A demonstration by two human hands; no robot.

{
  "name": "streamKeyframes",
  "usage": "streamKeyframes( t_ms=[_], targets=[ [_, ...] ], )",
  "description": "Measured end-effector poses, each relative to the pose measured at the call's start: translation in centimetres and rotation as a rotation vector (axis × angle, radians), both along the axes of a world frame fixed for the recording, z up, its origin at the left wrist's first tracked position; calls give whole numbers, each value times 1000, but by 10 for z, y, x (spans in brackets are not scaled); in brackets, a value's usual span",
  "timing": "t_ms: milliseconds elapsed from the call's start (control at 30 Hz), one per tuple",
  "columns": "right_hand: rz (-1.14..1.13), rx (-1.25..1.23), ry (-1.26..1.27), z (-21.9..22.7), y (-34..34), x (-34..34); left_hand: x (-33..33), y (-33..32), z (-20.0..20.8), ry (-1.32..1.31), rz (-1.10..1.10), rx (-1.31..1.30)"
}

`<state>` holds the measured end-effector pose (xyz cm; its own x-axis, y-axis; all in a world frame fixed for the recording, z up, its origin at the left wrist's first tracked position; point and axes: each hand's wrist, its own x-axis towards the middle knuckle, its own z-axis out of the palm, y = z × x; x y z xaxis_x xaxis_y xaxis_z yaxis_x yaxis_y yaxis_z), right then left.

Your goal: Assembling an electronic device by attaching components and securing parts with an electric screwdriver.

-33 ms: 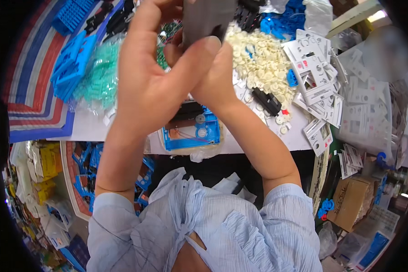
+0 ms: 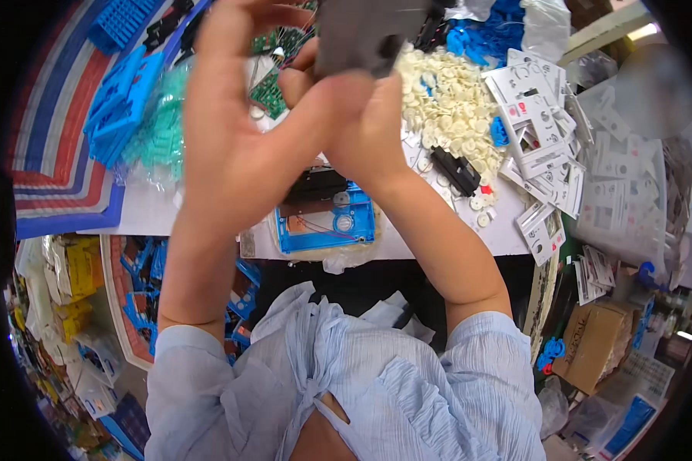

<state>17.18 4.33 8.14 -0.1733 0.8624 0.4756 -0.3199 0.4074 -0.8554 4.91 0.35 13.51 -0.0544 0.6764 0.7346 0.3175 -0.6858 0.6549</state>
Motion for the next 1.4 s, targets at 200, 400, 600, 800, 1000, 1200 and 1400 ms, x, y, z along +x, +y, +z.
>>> streamKeyframes(
  t_ms=[200, 400, 600, 800, 1000, 1200, 1400],
  targets=[
    [252, 69, -59, -1, -16, 8, -71, -56, -85, 485, 156, -215],
    [319, 38, -93, -15, -21, 3, -47, -74, -148, 602, 163, -345],
    [283, -45, -144, -6, -27, 2, -56, -67, -152, 588, 96, -319],
    [242, -148, -198, -2, -32, -6, -59, -64, -154, 552, 55, -333],
    [229, -150, -213, -6, -32, -11, -60, -61, -152, 556, 28, -329],
    [271, -97, -231, -9, -27, -13, -59, -64, -154, 552, 25, -321],
    [308, -86, -281, -1, -27, -12, -57, -64, -150, 558, 24, -296]
  ],
)
